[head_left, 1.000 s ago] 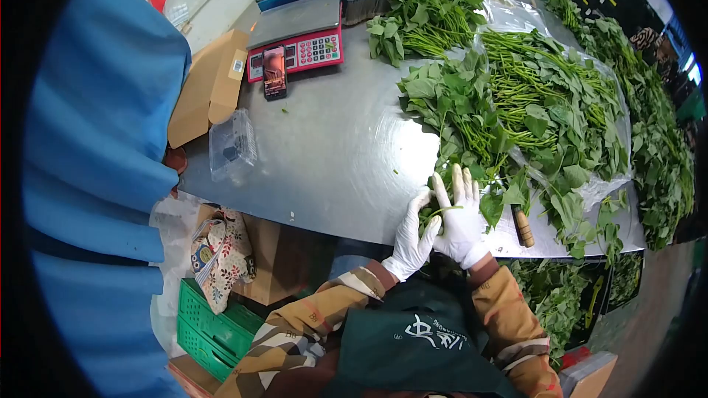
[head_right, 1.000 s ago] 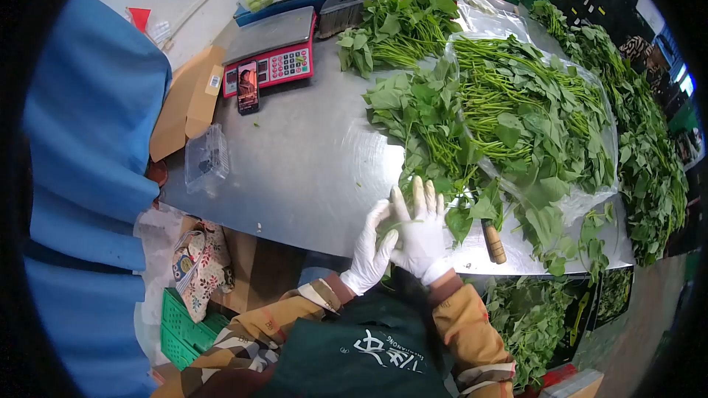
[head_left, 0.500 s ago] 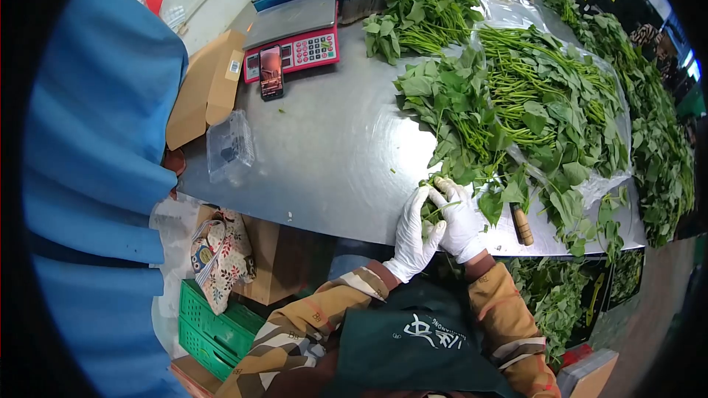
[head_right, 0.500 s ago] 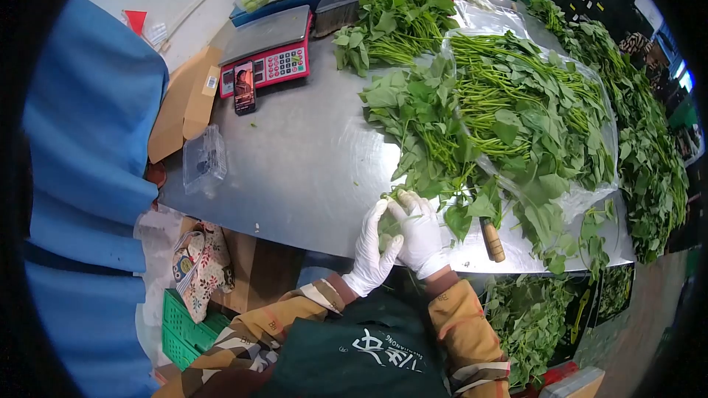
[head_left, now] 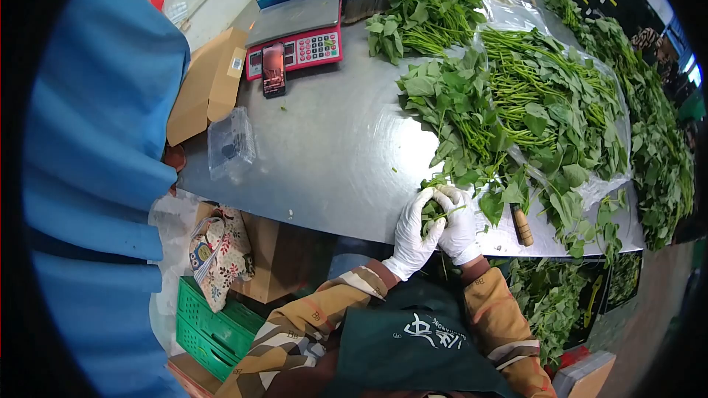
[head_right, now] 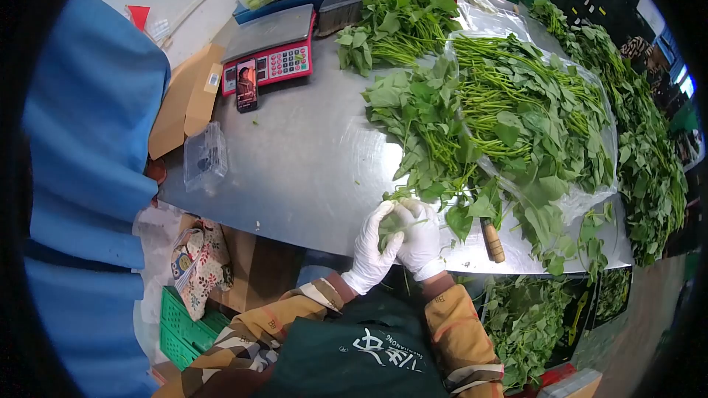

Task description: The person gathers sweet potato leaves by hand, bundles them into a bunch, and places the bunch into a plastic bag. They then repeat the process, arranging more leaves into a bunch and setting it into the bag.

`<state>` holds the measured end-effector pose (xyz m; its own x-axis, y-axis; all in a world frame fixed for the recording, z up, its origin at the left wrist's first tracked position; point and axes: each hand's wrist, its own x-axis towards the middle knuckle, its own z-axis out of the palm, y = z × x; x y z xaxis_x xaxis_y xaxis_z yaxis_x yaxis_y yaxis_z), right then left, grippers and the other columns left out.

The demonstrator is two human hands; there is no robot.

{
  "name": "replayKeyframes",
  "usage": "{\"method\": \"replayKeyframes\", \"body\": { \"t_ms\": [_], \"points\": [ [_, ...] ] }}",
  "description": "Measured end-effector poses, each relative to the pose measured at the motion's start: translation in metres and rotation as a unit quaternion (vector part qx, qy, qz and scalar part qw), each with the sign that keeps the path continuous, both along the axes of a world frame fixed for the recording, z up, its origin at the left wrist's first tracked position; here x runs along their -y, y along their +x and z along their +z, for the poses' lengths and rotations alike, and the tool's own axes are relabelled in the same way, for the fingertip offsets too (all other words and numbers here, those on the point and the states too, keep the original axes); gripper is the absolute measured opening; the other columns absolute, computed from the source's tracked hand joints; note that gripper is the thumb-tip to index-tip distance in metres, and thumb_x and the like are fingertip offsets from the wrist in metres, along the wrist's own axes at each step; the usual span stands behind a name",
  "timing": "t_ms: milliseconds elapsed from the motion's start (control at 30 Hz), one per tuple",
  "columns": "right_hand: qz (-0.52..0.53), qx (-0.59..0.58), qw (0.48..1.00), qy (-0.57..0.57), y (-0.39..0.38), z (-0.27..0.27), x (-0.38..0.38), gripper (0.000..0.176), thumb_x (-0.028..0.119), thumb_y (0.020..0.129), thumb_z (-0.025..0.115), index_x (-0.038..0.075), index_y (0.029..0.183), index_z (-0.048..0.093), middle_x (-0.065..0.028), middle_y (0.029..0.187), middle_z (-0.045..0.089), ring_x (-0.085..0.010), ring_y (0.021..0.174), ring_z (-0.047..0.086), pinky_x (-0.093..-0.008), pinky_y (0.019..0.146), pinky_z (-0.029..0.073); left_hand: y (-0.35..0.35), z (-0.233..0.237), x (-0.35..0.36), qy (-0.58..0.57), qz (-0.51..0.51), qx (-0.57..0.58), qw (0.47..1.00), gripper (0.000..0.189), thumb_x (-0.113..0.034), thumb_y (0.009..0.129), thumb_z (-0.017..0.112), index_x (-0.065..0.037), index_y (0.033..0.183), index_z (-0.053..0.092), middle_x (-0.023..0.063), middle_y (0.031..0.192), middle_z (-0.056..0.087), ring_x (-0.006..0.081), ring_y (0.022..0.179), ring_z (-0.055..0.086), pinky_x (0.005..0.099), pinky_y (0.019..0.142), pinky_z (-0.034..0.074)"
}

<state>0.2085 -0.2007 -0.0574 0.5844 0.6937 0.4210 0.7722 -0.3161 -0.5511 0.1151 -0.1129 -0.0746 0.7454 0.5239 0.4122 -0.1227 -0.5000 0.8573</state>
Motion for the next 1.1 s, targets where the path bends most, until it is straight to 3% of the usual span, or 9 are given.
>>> {"method": "replayKeyframes", "body": {
  "t_ms": [67, 267, 567, 667, 1100],
  "points": [
    [-0.001, 0.007, 1.0, 0.002, 0.001, -0.002, 0.0, 0.05, 0.02, 0.064, 0.072, 0.008, 0.112, 0.06, -0.0129, 0.113, 0.058, -0.035, 0.106, 0.053, -0.0455, 0.093, 0.041, 0.0, 0.0, 0.0, 0.005, 0.006, -0.003, 1.0, 0.049, -0.016, 0.087, 0.064, -0.002, 0.131, 0.046, 0.0186, 0.125, 0.054, 0.0328, 0.117, 0.053, 0.0379, 0.099, 0.043],
    [-0.01, 0.034, 0.999, 0.003, 0.0, -0.006, 0.0, 0.054, 0.027, 0.064, 0.071, 0.01, 0.114, 0.059, -0.0117, 0.111, 0.059, -0.0337, 0.106, 0.055, -0.0448, 0.093, 0.042, 0.0, 0.0, -0.002, 0.032, 0.004, 0.019, 0.999, 0.045, -0.014, 0.087, 0.064, -0.002, 0.127, 0.049, 0.0178, 0.125, 0.054, 0.0337, 0.117, 0.053, 0.039, 0.098, 0.043],
    [0.006, 0.022, 1.0, 0.014, -0.001, -0.003, 0.0, 0.051, 0.018, 0.067, 0.072, 0.008, 0.114, 0.056, -0.0132, 0.112, 0.057, -0.0352, 0.106, 0.053, -0.0455, 0.092, 0.041, 0.001, 0.004, -0.002, 0.024, 0.003, 0.024, 0.999, 0.042, -0.009, 0.083, 0.065, -0.005, 0.123, 0.053, 0.0175, 0.123, 0.055, 0.034, 0.116, 0.053, 0.0401, 0.099, 0.043],
    [-0.005, 0.02, 1.0, 0.023, 0.001, -0.008, 0.0, 0.054, 0.027, 0.064, 0.071, 0.01, 0.114, 0.06, -0.012, 0.111, 0.059, -0.0334, 0.107, 0.054, -0.0443, 0.093, 0.041, 0.002, 0.004, -0.003, 0.026, 0.0, 0.025, 0.999, 0.043, -0.006, 0.081, 0.065, -0.004, 0.122, 0.053, 0.0171, 0.123, 0.055, 0.0338, 0.116, 0.053, 0.0402, 0.099, 0.043],
    [-0.003, 0.008, 1.0, 0.025, 0.0, -0.008, 0.001, 0.053, 0.026, 0.064, 0.072, 0.01, 0.114, 0.061, -0.0122, 0.111, 0.059, -0.0341, 0.107, 0.054, -0.0443, 0.093, 0.041, 0.002, 0.004, -0.002, 0.025, 0.001, 0.02, 0.999, 0.044, -0.002, 0.079, 0.064, -0.004, 0.121, 0.054, 0.0168, 0.122, 0.055, 0.0336, 0.116, 0.053, 0.0401, 0.1, 0.042]
  ]
}}
